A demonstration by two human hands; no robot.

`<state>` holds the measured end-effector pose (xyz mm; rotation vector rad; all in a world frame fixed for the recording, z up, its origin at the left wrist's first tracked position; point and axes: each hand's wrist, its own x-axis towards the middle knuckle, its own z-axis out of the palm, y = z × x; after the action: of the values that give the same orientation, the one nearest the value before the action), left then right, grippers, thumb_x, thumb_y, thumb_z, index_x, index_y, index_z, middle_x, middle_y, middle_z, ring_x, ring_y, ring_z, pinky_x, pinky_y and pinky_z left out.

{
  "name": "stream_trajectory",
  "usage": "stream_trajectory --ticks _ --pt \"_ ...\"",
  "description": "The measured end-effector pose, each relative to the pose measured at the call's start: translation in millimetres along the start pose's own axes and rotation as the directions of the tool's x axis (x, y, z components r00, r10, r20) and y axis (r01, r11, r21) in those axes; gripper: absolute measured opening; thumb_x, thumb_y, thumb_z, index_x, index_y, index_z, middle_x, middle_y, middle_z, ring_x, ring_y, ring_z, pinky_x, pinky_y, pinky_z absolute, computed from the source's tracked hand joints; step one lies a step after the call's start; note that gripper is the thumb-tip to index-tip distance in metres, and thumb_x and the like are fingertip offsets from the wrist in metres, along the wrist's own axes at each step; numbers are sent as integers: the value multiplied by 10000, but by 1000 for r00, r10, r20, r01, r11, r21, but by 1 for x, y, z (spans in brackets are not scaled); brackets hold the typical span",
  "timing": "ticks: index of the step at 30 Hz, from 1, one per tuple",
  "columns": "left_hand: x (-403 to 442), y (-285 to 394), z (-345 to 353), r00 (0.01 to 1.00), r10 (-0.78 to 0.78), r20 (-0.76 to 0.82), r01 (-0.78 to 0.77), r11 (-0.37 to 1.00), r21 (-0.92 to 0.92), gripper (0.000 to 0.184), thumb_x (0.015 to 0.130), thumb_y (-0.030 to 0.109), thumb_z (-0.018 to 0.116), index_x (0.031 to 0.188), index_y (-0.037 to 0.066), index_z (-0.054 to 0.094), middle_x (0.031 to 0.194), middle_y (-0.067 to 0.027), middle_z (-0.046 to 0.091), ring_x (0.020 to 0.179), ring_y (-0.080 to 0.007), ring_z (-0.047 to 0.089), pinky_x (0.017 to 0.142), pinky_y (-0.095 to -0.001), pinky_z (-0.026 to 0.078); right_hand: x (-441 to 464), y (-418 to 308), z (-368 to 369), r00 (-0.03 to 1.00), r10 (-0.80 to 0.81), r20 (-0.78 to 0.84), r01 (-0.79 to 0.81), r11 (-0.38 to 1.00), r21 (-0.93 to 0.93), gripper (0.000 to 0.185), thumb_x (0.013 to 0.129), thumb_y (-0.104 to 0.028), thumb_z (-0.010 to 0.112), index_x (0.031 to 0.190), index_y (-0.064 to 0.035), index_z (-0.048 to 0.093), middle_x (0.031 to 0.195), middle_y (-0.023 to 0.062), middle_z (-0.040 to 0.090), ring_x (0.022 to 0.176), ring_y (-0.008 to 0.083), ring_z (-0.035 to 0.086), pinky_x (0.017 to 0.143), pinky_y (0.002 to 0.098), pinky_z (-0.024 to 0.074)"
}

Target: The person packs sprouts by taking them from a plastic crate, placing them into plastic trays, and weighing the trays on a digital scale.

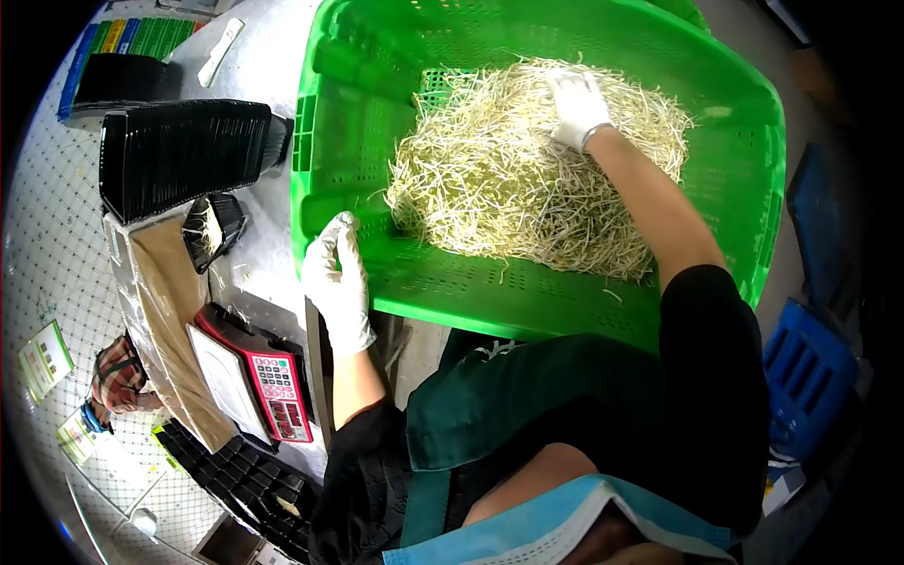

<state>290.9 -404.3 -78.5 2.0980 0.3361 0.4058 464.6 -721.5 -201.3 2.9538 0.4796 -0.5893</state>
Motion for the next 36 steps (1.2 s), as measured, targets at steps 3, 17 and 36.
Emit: stream_trajectory --ticks 3,17,36 --pt "-1 0 -3 997 -55 54 55 998 8 164 885 55 581 999 -41 648 960 -143 672 871 -182 632 809 -281 494 -7 -2 10 993 32 -112 -34 999 -15 967 681 -320 732 1433 -47 189 1422 172 298 1338 324 258 1122 477 157" --pt "6 4 -5 971 231 62 -235 970 57 41 811 16 639 824 -23 636 874 -172 684 757 -220 663 681 -280 507 -52 101 -29 923 319 -212 -28 609 793 736 643 -207 712 1315 -64 451 1174 118 594 1037 192 587 889 326 491" --pt "16 67 224 -32 -57 998 -658 753 22 784 872 280 582 1471 112 106 882 -166 638 644 -264 626 631 -330 531 -127 65 -4 992 -32 122 -15 930 368 478 867 -385 574 1258 -116 525 1164 118 617 1010 266 611 903 346 464"
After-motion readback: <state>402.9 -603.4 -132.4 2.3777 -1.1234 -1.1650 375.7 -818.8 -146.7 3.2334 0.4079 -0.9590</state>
